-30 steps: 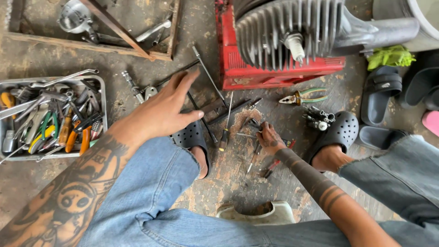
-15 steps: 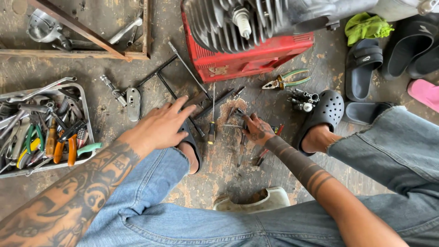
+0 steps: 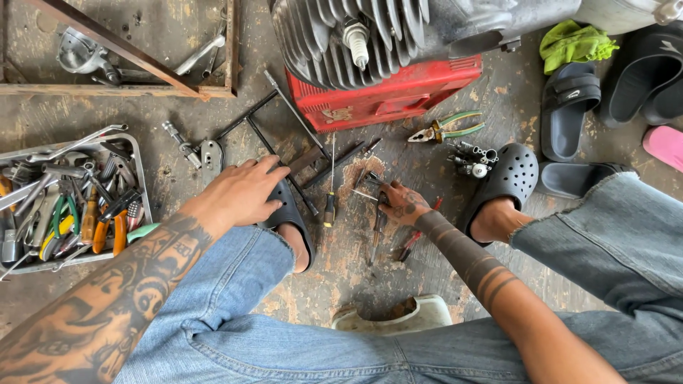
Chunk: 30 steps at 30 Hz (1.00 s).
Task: Repairing a motorcycle engine by disassembling the carburetor and intake components.
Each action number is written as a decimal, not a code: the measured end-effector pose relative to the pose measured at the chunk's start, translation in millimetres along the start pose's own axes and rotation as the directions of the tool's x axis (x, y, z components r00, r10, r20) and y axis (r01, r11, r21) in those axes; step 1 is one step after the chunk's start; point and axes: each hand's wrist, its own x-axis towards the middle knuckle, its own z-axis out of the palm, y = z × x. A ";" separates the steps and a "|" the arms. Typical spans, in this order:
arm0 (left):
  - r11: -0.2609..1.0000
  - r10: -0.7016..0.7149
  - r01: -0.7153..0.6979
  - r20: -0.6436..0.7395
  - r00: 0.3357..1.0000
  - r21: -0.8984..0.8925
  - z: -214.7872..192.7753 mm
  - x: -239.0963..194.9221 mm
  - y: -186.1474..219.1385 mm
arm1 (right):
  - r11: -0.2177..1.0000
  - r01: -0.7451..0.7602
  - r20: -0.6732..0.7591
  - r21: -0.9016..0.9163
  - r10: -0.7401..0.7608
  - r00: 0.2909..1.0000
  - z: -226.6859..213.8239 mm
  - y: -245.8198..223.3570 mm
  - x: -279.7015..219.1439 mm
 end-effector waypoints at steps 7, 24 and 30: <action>0.999 -0.013 0.015 0.045 0.999 -0.043 0.4 1.3 -2.0 | 1.000 0.001 0.080 0.018 -0.002 0.997 -17.4 -24.0 1.1; 0.941 -0.221 0.202 -0.040 0.974 -0.271 -63.6 -29.3 -33.1 | 0.996 0.088 0.096 -0.027 -0.085 0.992 -21.4 -62.8 2.0; 0.860 -0.349 0.306 -0.032 0.937 -0.408 -59.4 -63.4 -68.3 | 0.956 0.152 -0.060 0.250 -0.141 0.988 -46.1 -97.8 27.2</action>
